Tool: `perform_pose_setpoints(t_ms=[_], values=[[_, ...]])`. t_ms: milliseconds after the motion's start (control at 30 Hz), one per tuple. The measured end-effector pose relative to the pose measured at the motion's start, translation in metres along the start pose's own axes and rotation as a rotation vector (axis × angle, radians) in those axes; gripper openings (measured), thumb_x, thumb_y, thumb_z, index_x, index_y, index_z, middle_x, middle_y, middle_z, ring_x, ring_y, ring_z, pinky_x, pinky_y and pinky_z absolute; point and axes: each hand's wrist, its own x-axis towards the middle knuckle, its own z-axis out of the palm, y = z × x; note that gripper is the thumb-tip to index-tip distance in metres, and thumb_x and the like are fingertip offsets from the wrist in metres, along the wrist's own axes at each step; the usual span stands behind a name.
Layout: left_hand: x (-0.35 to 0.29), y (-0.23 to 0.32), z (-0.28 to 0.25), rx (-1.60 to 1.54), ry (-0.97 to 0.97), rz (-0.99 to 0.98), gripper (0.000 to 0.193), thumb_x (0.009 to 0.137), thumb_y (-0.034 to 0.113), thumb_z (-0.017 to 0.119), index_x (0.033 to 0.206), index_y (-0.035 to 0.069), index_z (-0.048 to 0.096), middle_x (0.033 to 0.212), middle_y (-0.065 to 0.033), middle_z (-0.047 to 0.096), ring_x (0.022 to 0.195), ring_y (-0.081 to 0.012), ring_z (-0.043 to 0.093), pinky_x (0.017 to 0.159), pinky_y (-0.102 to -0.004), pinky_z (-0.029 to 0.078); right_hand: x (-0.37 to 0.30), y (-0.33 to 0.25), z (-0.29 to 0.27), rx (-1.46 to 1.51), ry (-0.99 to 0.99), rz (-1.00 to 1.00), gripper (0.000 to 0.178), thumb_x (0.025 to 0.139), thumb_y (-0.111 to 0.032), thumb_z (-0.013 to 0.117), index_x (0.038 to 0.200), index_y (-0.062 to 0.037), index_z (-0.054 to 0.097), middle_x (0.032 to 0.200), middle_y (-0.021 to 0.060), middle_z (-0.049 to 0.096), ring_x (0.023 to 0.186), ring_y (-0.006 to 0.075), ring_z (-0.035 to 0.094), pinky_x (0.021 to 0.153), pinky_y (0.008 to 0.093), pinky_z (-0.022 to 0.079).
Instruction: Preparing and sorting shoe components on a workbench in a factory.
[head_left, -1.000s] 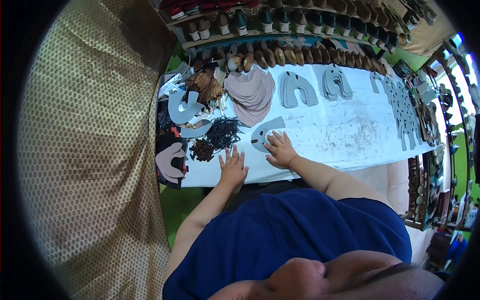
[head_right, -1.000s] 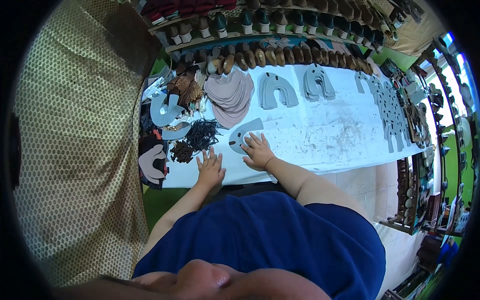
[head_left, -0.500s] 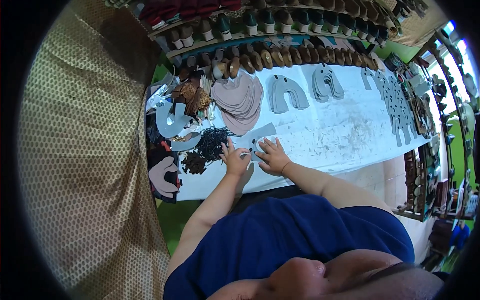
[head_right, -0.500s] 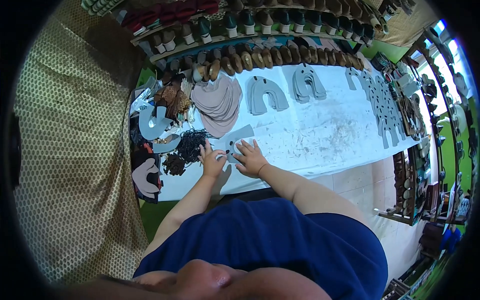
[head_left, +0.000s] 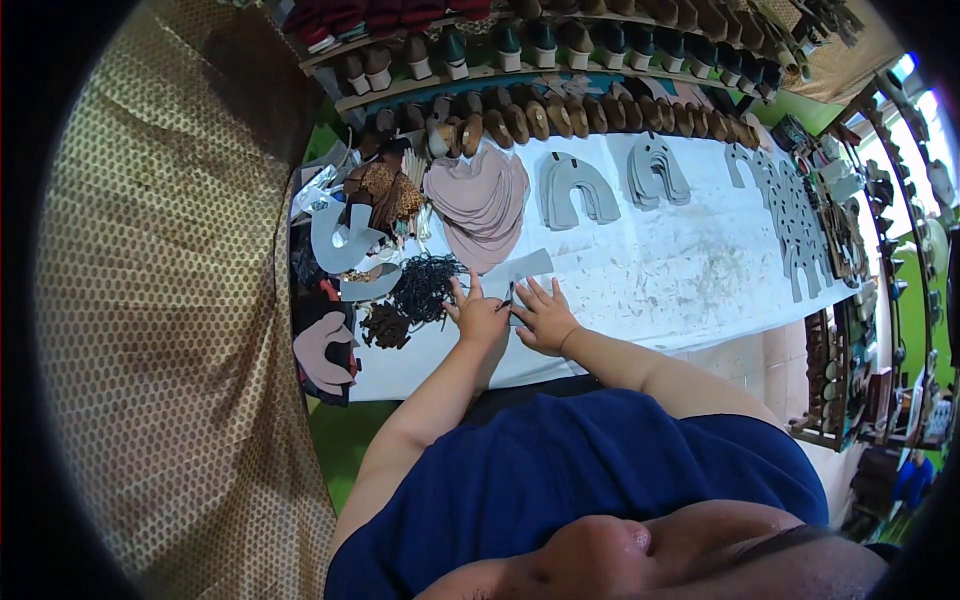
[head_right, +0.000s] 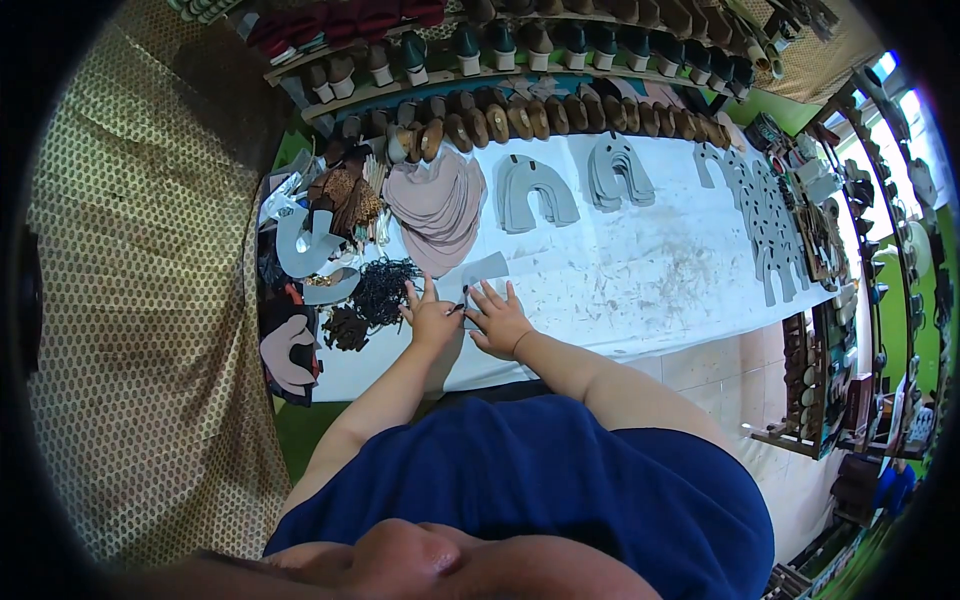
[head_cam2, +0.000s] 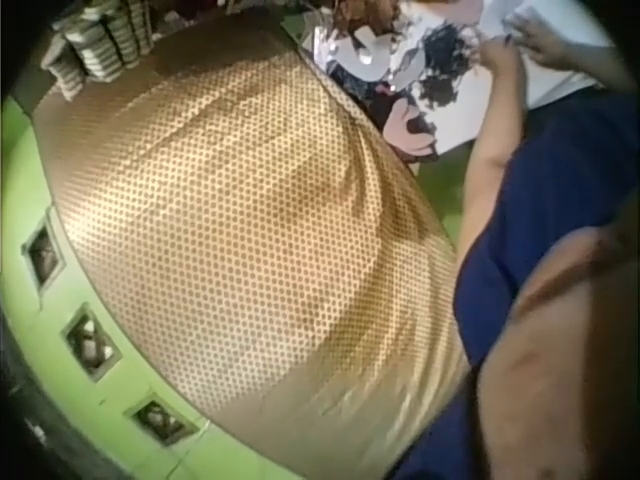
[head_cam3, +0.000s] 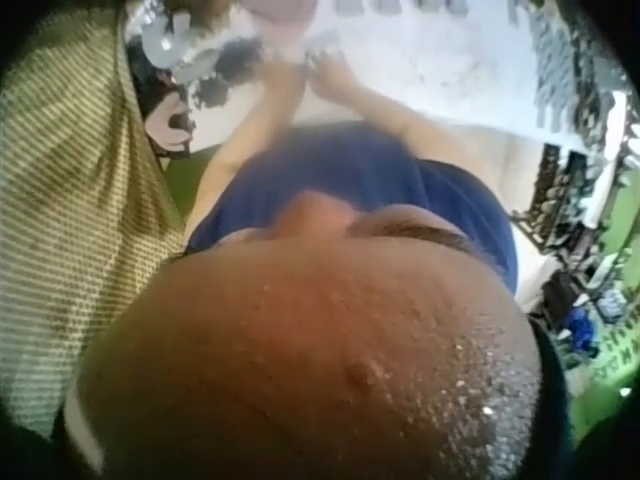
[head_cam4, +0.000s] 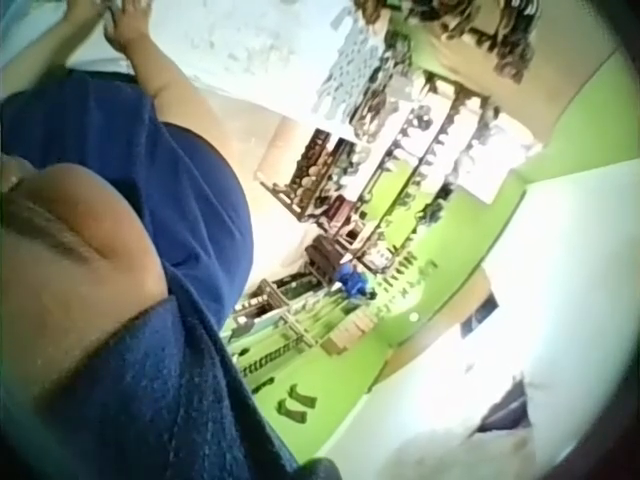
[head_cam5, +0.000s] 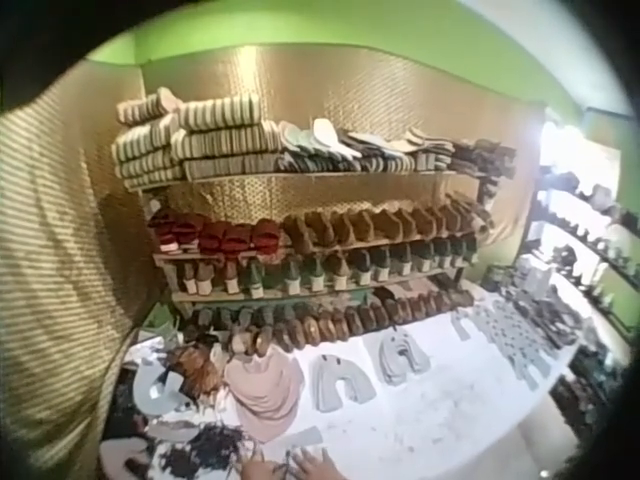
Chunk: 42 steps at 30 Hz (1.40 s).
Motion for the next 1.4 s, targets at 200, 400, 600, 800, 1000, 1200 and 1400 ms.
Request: perform_pose_setpoints(t_ms=[200,400,600,800,1000,1200,1400], values=[[0.0,0.004,0.003,-0.03,-0.031,0.05,0.014,0.077,0.029,0.075,0.083,0.017,0.08,0.164,-0.0132,0.019,0.149,-0.0472,0.002,0.109,-0.0746,0.006,0.005,0.004,0.001,-0.072,-0.097,-0.033,0.051,0.092,-0.044,0.054,0.134,-0.0159,0.057,0.157,0.0135,0.032,0.15,0.0344,0.018,0.114,0.0695,0.012],[-0.005,0.005,-0.004,0.125,0.031,-0.018,0.023,0.075,0.036,0.076,0.083,0.014,0.079,0.163,-0.0208,0.015,0.148,-0.0524,0.001,0.108,-0.0764,0.005,0.001,0.005,-0.003,-0.007,-0.006,-0.055,0.051,0.092,-0.045,0.054,0.134,-0.0156,0.058,0.158,0.0123,0.03,0.15,0.0338,0.017,0.114,0.069,0.012],[-0.006,0.003,-0.001,0.074,-0.035,-0.085,0.026,0.075,0.036,0.076,0.084,0.012,0.078,0.163,-0.0219,0.015,0.147,-0.0537,-0.001,0.107,-0.0764,0.006,-0.001,0.006,-0.004,0.03,-0.04,-0.075,0.052,0.091,-0.047,0.054,0.133,-0.0161,0.059,0.158,0.0121,0.03,0.15,0.0337,0.017,0.115,0.0676,0.012],[-0.006,0.004,0.002,0.012,-0.017,-0.021,0.016,0.076,0.031,0.075,0.084,0.019,0.08,0.164,-0.0181,0.016,0.149,-0.0486,0.001,0.11,-0.0725,0.002,0.005,0.005,-0.009,0.006,-0.122,-0.034,0.053,0.091,-0.046,0.054,0.135,-0.0173,0.059,0.157,0.0145,0.031,0.15,0.0352,0.017,0.116,0.0663,0.013],[-0.005,0.007,0.0,-0.011,0.001,0.004,0.013,0.076,0.028,0.075,0.088,0.026,0.081,0.164,-0.0163,0.017,0.15,-0.0456,0.002,0.113,-0.0688,-0.002,0.004,0.007,-0.001,0.04,-0.046,-0.037,0.049,0.09,-0.043,0.055,0.133,-0.019,0.06,0.155,0.0164,0.033,0.149,0.036,0.019,0.116,0.0659,0.013],[-0.015,0.005,-0.004,0.107,0.04,0.161,0.019,0.074,0.027,0.075,0.092,0.026,0.081,0.163,-0.0188,0.019,0.149,-0.0479,0.004,0.112,-0.0709,0.001,-0.002,0.019,0.005,0.178,0.047,-0.058,0.049,0.083,-0.039,0.065,0.122,-0.0093,0.061,0.148,0.0178,0.041,0.145,0.0359,0.028,0.117,0.0634,0.014],[-0.026,0.001,0.002,0.199,0.084,0.366,0.025,0.077,0.031,0.068,0.099,0.026,0.08,0.162,-0.0211,0.02,0.148,-0.0499,0.006,0.11,-0.0735,0.003,-0.004,0.018,0.01,0.341,0.26,0.028,0.054,0.08,-0.035,0.07,0.119,-0.001,0.056,0.14,0.0204,0.046,0.142,0.036,0.033,0.116,0.0625,0.016]])
